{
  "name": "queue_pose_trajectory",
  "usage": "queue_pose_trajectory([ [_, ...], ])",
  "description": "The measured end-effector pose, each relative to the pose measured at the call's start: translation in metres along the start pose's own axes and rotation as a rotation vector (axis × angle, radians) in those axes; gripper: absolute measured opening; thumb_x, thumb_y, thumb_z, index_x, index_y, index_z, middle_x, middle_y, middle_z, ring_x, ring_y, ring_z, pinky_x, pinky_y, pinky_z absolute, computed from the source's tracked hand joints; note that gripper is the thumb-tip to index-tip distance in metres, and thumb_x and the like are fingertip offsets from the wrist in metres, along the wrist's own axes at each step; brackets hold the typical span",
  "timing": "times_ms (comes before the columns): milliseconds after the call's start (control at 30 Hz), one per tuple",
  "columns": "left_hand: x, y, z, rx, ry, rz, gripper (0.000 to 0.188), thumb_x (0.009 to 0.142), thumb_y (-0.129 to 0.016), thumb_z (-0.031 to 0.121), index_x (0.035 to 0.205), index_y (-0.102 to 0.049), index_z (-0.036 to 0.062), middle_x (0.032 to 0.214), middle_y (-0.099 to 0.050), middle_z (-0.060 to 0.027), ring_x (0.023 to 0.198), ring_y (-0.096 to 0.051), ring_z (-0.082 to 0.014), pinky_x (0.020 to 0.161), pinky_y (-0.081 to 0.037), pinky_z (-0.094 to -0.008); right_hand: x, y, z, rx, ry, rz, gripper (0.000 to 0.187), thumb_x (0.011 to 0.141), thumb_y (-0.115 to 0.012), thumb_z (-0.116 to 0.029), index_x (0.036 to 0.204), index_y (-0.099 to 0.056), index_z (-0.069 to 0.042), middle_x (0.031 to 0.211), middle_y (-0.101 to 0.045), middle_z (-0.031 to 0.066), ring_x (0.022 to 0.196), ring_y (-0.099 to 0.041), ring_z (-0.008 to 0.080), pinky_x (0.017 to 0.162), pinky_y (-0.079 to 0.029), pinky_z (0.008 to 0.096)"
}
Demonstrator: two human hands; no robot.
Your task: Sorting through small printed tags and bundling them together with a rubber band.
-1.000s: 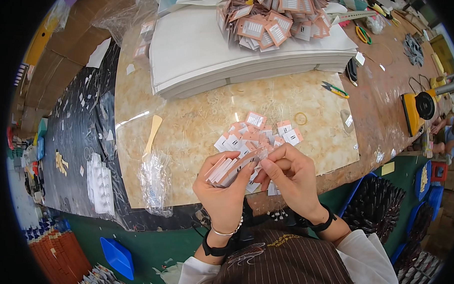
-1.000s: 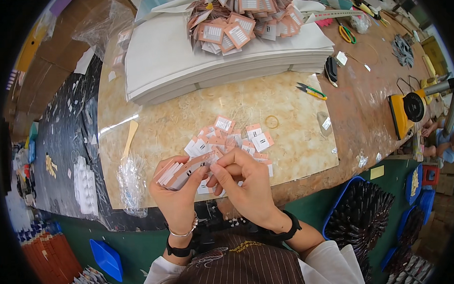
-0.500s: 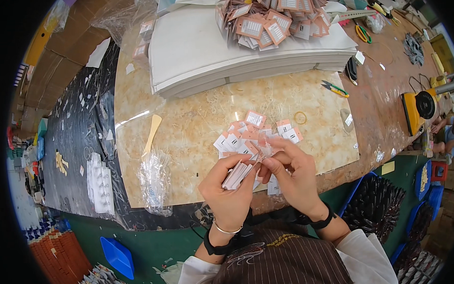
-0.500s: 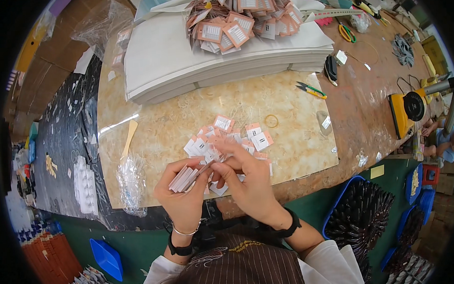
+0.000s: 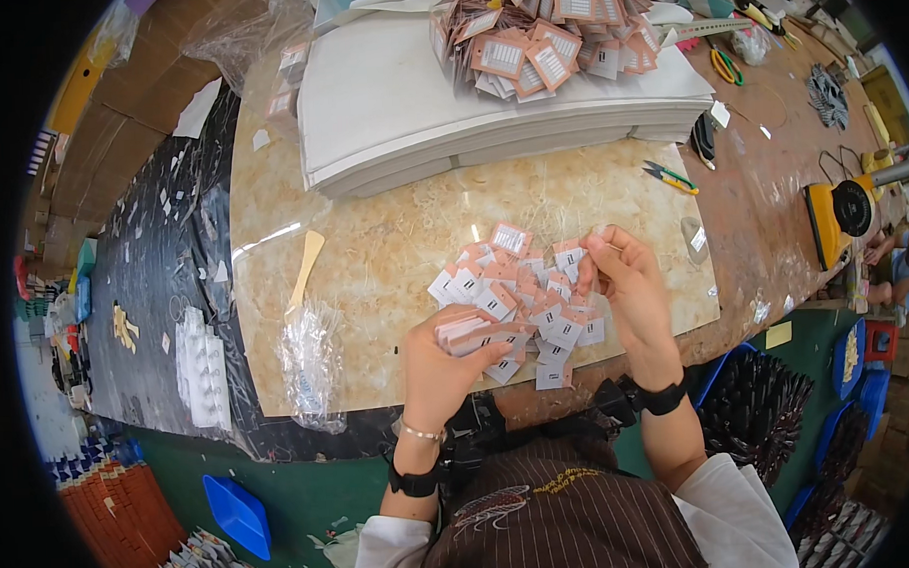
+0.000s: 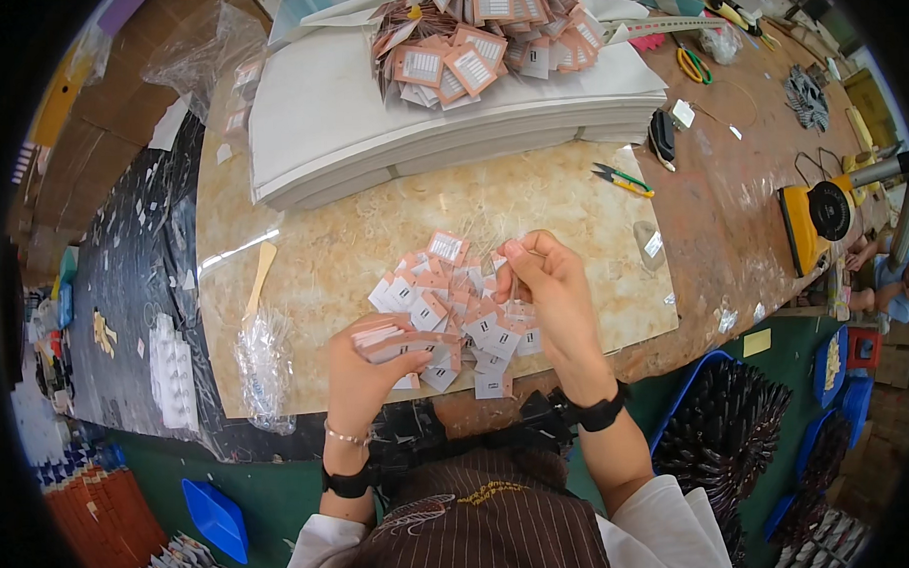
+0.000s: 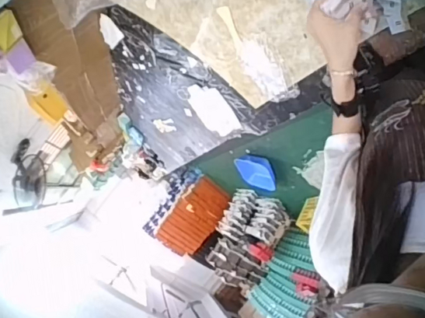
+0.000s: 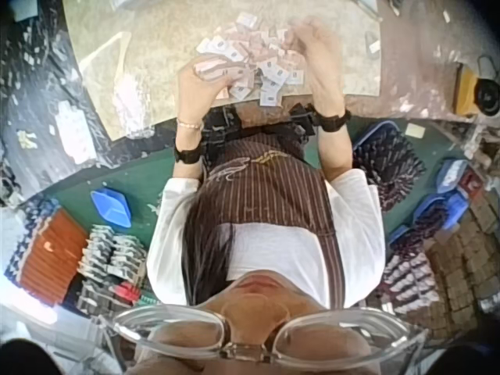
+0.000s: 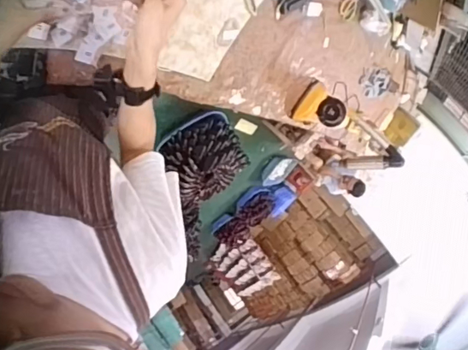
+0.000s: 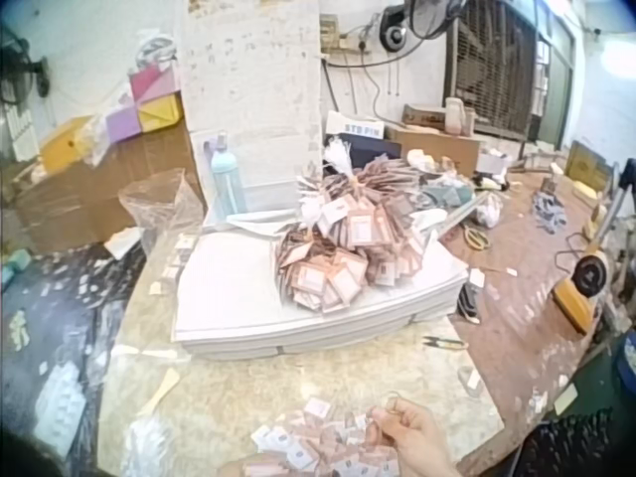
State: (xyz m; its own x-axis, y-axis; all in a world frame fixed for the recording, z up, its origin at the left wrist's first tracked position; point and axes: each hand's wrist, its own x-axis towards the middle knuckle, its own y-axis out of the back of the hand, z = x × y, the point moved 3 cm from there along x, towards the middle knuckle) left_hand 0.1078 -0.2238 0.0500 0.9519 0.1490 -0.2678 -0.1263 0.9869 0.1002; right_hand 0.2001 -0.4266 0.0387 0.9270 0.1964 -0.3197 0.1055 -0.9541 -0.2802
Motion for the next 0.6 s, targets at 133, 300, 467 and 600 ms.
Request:
queue_pose_trajectory([
  [133,0.011,-0.004,-0.032,-0.28,0.216,-0.035,0.024,0.073,-0.075,-0.005,0.094,-0.064,-0.0054,0.085,-0.068,-0.0087,0.07,-0.065,-0.0114,0.058,-0.054,-0.0226,0.013,-0.001,0.017,-0.06,-0.048,0.009,0.013,0.094,-0.055,-0.015,0.091,-0.058,-0.002,0.064,-0.058,0.0016,0.057,-0.053,0.0097,0.061,-0.046,0.024],
  [300,0.012,-0.002,-0.039,-0.335,0.243,-0.012,0.027,0.072,-0.075,-0.007,0.096,-0.063,-0.0059,0.082,-0.068,-0.0096,0.067,-0.065,-0.012,0.055,-0.054,-0.0225,0.017,-0.001,0.017,0.138,-0.177,0.019,0.013,0.092,-0.058,-0.015,0.09,-0.059,-0.002,0.062,-0.055,0.0015,0.056,-0.055,0.0103,0.062,-0.049,0.0234],
  [467,0.014,0.001,-0.045,-0.304,0.235,-0.008,0.03,0.071,-0.075,-0.006,0.098,-0.062,-0.006,0.085,-0.068,-0.0102,0.068,-0.065,-0.0125,0.056,-0.053,-0.0222,0.028,0.006,0.02,0.015,-0.121,-0.017,0.013,0.092,-0.058,-0.013,0.093,-0.057,0.0,0.063,-0.056,0.0026,0.053,-0.056,0.0112,0.054,-0.047,0.0229],
  [600,0.014,0.013,-0.055,-0.383,0.221,0.022,0.034,0.076,-0.071,-0.007,0.108,-0.057,-0.0071,0.097,-0.066,-0.0134,0.081,-0.066,-0.016,0.065,-0.057,-0.027,0.033,0.011,0.017,-0.128,-0.075,0.058,0.015,0.091,-0.058,-0.011,0.099,-0.055,0.002,0.064,-0.059,0.0043,0.053,-0.055,0.0108,0.052,-0.044,0.0225],
])
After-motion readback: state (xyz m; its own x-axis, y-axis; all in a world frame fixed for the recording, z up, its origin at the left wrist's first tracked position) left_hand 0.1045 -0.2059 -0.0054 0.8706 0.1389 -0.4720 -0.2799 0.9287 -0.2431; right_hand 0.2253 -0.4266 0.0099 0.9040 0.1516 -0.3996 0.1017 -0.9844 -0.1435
